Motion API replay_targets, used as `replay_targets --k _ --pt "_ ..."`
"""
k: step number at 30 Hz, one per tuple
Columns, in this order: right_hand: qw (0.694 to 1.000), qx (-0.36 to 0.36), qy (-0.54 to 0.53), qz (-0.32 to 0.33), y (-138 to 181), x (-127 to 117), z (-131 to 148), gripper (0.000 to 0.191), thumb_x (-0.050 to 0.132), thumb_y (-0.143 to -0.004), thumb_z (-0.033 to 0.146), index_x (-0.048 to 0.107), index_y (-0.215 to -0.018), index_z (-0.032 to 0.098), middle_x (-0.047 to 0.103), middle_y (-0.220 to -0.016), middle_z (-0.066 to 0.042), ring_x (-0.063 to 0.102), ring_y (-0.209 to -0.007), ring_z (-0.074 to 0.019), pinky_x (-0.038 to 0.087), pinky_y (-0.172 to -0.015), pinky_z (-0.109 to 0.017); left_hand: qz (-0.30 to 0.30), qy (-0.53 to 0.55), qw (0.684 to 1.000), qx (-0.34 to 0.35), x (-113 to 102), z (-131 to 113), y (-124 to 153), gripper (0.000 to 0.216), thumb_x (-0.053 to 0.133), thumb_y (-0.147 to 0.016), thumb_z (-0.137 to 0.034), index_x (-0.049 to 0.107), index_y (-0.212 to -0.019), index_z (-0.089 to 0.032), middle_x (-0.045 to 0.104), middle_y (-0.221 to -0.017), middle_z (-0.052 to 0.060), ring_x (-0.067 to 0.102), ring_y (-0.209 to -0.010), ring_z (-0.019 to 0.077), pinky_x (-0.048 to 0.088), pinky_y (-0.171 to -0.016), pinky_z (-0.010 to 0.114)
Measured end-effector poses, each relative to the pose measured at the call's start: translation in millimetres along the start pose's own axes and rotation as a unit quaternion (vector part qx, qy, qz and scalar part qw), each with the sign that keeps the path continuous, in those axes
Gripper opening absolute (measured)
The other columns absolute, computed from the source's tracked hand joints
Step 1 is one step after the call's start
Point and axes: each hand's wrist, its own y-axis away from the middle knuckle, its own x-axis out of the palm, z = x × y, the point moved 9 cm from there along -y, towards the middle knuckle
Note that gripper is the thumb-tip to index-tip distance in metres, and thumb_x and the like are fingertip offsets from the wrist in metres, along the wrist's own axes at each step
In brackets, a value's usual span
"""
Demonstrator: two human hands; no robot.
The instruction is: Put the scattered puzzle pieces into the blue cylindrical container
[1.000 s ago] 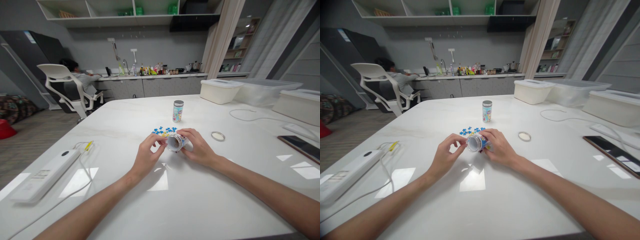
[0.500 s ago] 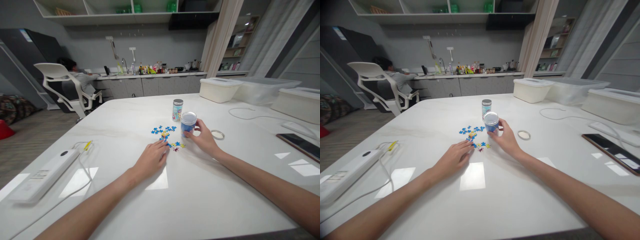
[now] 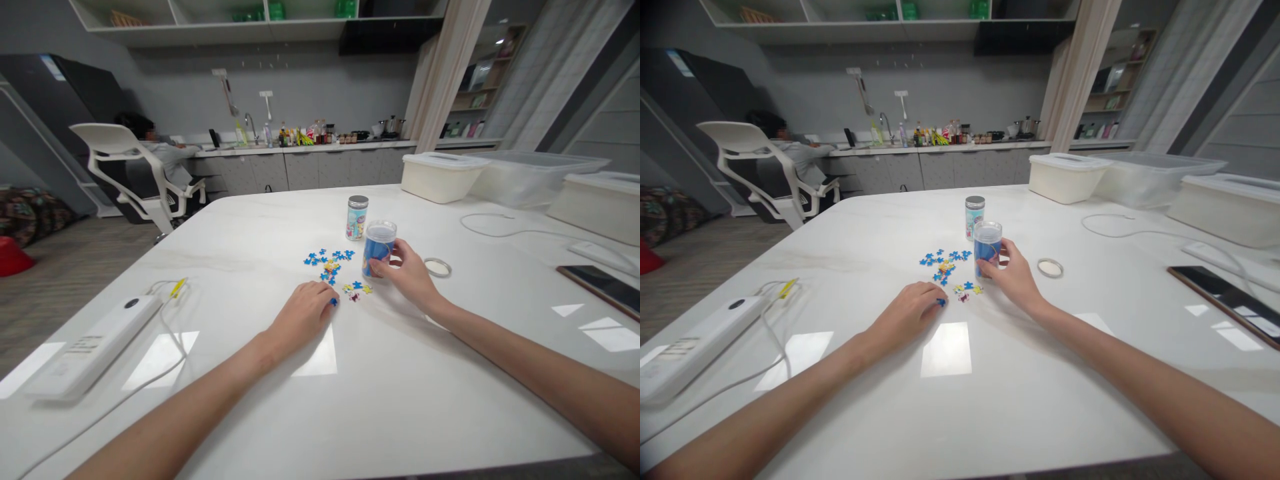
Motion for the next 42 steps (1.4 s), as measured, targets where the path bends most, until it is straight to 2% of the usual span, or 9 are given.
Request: replay_targets --k 11,18,20,23,26,32,37,42 --pt "0.999 -0.011 -0.009 -0.032 -0.8 -8.5 10.8 0.047 0.074 -0.071 0.044 0.054 -0.108 0.021 0.063 -0.106 -0.008 0.061 -0.099 -0.0264 0.054 -0.087 -0.048 -0.009 0.003 1.0 -0.011 -2.6 0.6 0.5 0.026 0.051 -0.082 -0.002 0.058 -0.102 -0.019 0.064 -0.106 0.007 0.062 -0.096 0.0227 0.05 -0.088 0.042" --pt "0.999 -0.045 -0.004 0.007 2.0 2.3 12.3 0.049 0.073 -0.073 0.044 0.054 -0.112 0.022 0.062 -0.111 -0.008 0.061 -0.102 -0.0267 0.054 -0.09 -0.05 -0.023 0.037 0.999 -0.016 -7.8 -1.3 -0.2 0.025 0.051 -0.082 -0.002 0.058 -0.098 -0.02 0.063 -0.1 0.005 0.062 -0.084 0.0185 0.052 -0.081 0.036" --pt "0.999 -0.033 -0.014 0.026 3.6 7.5 11.0 0.048 0.073 -0.073 0.043 0.053 -0.111 0.023 0.063 -0.11 -0.008 0.062 -0.099 -0.026 0.054 -0.089 -0.05 -0.045 0.056 0.997 -0.011 -12.9 -2.0 -0.9 0.023 0.051 -0.082 -0.002 0.057 -0.095 -0.02 0.062 -0.095 0.004 0.062 -0.08 0.0169 0.052 -0.078 0.034" --pt "0.998 -0.03 -0.01 0.052 7.8 14.0 13.5 0.049 0.074 -0.073 0.04 0.053 -0.113 0.023 0.063 -0.113 -0.007 0.062 -0.1 -0.0258 0.053 -0.091 -0.05 -0.116 0.079 0.99 -0.002 -28.4 -3.2 -0.5 0.015 0.053 -0.086 -0.007 0.056 -0.091 -0.02 0.06 -0.088 0.002 0.06 -0.076 0.0147 0.05 -0.074 0.03" --pt "0.995 -0.072 0.009 0.075 14.4 18.7 26.5 0.048 0.072 -0.076 0.036 0.052 -0.117 0.023 0.062 -0.118 -0.007 0.06 -0.105 -0.026 0.052 -0.093 -0.049 -0.187 0.087 0.978 0.009 -46.1 -7.6 2.2 0.008 0.055 -0.089 -0.012 0.054 -0.087 -0.02 0.059 -0.084 0.001 0.059 -0.074 0.0129 0.049 -0.072 0.028" --pt "0.97 -0.187 0.067 0.139 33.6 30.0 56.1 0.044 0.064 -0.084 0.027 0.049 -0.126 0.026 0.061 -0.121 -0.008 0.059 -0.111 -0.028 0.05 -0.095 -0.05 -0.31 0.08 0.947 0.024 -76.7 -18.9 14.2 0.013 0.062 -0.089 -0.017 0.052 -0.08 -0.02 0.061 -0.079 0.0 0.06 -0.076 0.0135 0.049 -0.069 0.026" --pt "0.944 -0.262 0.109 0.167 49.1 37.4 69.7 0.05 0.062 -0.086 0.02 0.044 -0.132 0.029 0.059 -0.124 -0.009 0.056 -0.118 -0.0288 0.049 -0.098 -0.051 -0.324 0.07 0.943 0.039 -80.2 -23.4 17.5 0.011 0.062 -0.089 -0.017 0.057 -0.08 -0.021 0.066 -0.081 0.001 0.064 -0.078 0.0136 0.053 -0.07 0.027" --pt "0.933 -0.293 0.122 0.171 53.5 40.5 73.4 0.051 0.061 -0.087 0.018 0.041 -0.134 0.027 0.059 -0.125 -0.01 0.056 -0.118 -0.0293 0.049 -0.097 -0.053 -0.315 0.046 0.944 0.088 -77.8 -29.9 17.3 0.01 0.063 -0.087 -0.011 0.066 -0.087 -0.021 0.067 -0.087 0.002 0.063 -0.083 0.0143 0.053 -0.072 0.029"
